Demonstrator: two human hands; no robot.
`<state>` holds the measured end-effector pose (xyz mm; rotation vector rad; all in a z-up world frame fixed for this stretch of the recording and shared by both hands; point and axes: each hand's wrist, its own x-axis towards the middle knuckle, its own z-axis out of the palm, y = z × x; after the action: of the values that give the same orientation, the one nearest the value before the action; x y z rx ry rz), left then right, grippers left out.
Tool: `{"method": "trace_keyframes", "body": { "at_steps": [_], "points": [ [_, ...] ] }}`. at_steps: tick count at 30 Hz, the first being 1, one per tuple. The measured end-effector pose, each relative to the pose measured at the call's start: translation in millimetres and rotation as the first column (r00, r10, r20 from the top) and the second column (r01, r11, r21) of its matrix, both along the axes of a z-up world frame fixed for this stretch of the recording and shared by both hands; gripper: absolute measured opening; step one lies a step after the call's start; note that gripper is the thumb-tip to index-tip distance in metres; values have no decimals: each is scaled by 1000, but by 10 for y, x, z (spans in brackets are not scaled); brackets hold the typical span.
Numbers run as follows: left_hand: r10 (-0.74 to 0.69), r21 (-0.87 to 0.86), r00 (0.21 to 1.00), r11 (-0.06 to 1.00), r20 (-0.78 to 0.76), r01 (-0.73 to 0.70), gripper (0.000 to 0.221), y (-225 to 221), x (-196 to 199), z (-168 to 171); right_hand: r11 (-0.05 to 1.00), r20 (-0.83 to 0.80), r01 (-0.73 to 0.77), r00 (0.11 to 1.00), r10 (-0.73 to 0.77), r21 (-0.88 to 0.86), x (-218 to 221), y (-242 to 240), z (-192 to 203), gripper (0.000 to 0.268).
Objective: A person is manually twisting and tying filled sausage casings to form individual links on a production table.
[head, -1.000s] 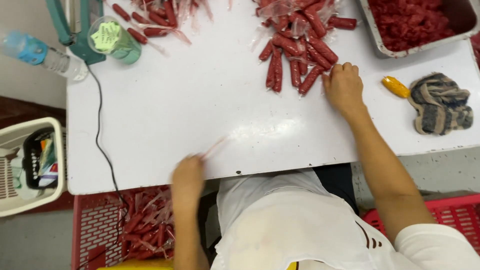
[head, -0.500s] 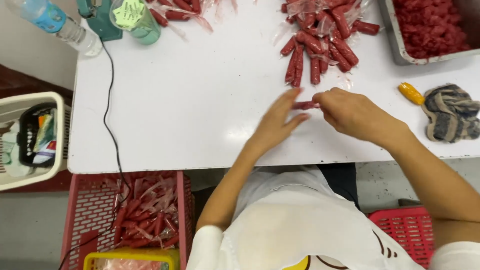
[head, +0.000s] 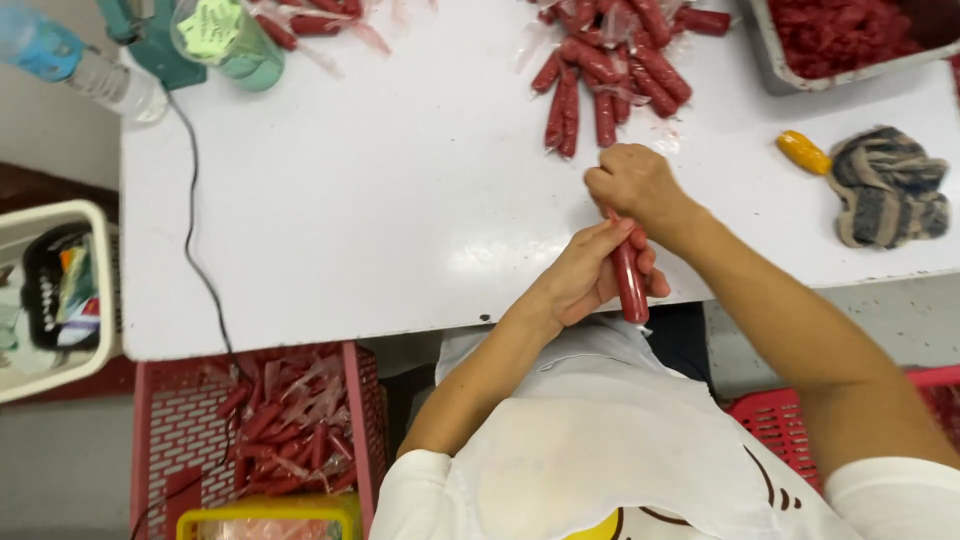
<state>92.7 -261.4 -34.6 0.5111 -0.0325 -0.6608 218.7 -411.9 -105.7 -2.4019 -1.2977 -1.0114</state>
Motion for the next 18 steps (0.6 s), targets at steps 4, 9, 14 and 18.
{"method": "trace_keyframes", "body": {
  "at_steps": [4, 9, 14, 18],
  "points": [
    [140, -4, 988, 990, -62, -141, 28, 413, -97, 125, 991, -3, -80, 997, 81, 104, 147, 686, -41, 29],
    [349, 344, 937, 884, -31, -318, 45, 1120, -2, -80, 968, -156, 216, 959, -235, -129, -164, 1006, 671, 28],
    [417, 553, 901, 726, 118, -409, 30, 1295, 253, -307, 995, -215, -22, 977, 1, -93, -634, 1125, 1279, 49],
    [140, 681, 824, 496, 549, -538, 37, 1013, 683, -625, 973, -95, -53, 995, 32, -226, -321, 777, 527, 19]
  ]
}}
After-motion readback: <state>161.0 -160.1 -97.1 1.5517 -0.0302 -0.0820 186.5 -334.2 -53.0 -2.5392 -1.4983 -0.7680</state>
